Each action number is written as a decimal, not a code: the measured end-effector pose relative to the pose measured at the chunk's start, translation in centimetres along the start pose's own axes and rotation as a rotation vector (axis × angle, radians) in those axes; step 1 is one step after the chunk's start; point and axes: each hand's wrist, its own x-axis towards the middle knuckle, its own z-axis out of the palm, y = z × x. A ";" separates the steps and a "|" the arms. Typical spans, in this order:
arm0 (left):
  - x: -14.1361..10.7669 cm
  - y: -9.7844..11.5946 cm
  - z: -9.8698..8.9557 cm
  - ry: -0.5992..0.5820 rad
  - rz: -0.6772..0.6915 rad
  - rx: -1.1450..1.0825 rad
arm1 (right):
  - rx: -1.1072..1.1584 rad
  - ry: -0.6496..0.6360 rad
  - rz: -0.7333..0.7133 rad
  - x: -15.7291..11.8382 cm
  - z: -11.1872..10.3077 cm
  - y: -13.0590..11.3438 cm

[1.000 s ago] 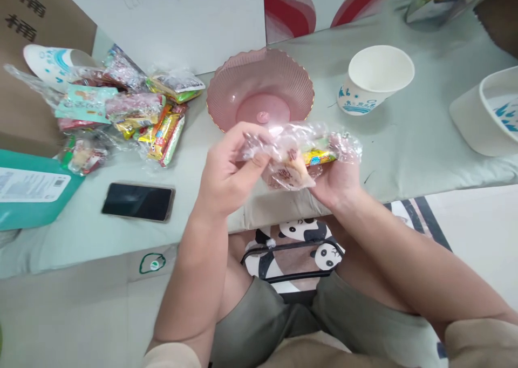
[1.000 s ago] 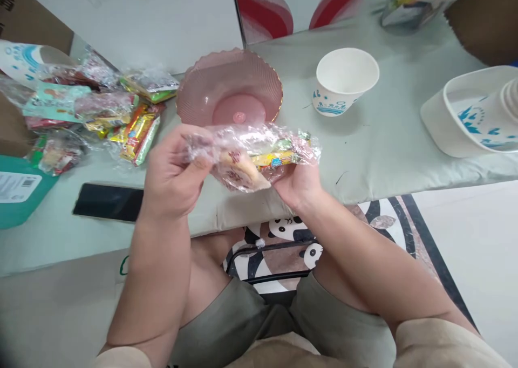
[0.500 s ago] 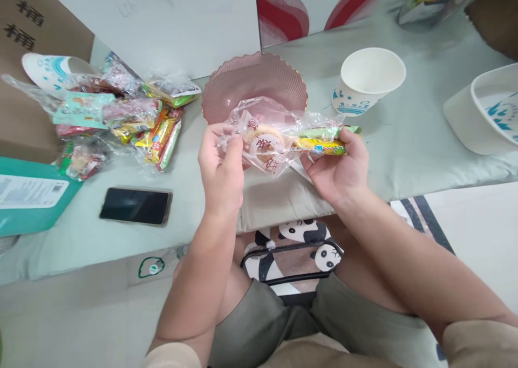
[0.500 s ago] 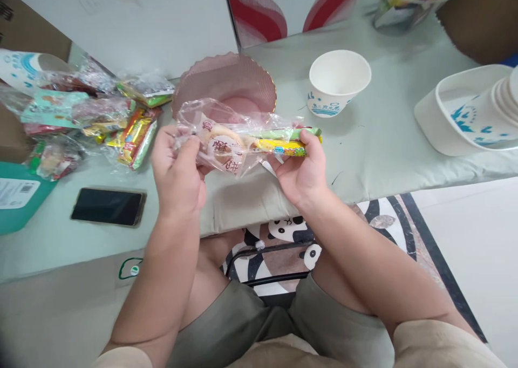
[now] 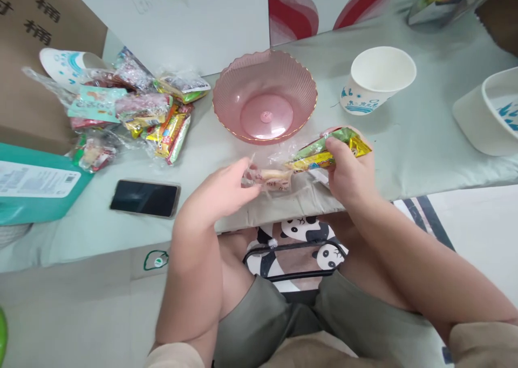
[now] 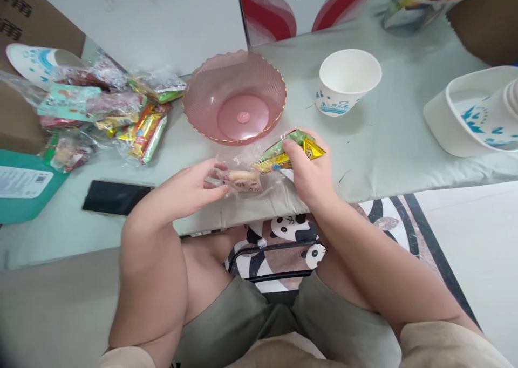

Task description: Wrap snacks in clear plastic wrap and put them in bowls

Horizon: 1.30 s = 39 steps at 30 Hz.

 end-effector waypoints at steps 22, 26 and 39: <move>3.7 -2.0 0.5 0.753 0.144 -0.477 | 0.362 0.042 0.292 0.9 0.8 -0.9; 3.9 -2.6 0.5 0.764 0.055 -0.516 | 0.566 0.166 0.342 1.8 0.7 -2.2; 3.7 -2.6 -0.3 0.747 0.050 -0.565 | 0.294 0.212 -0.016 5.2 0.5 -5.7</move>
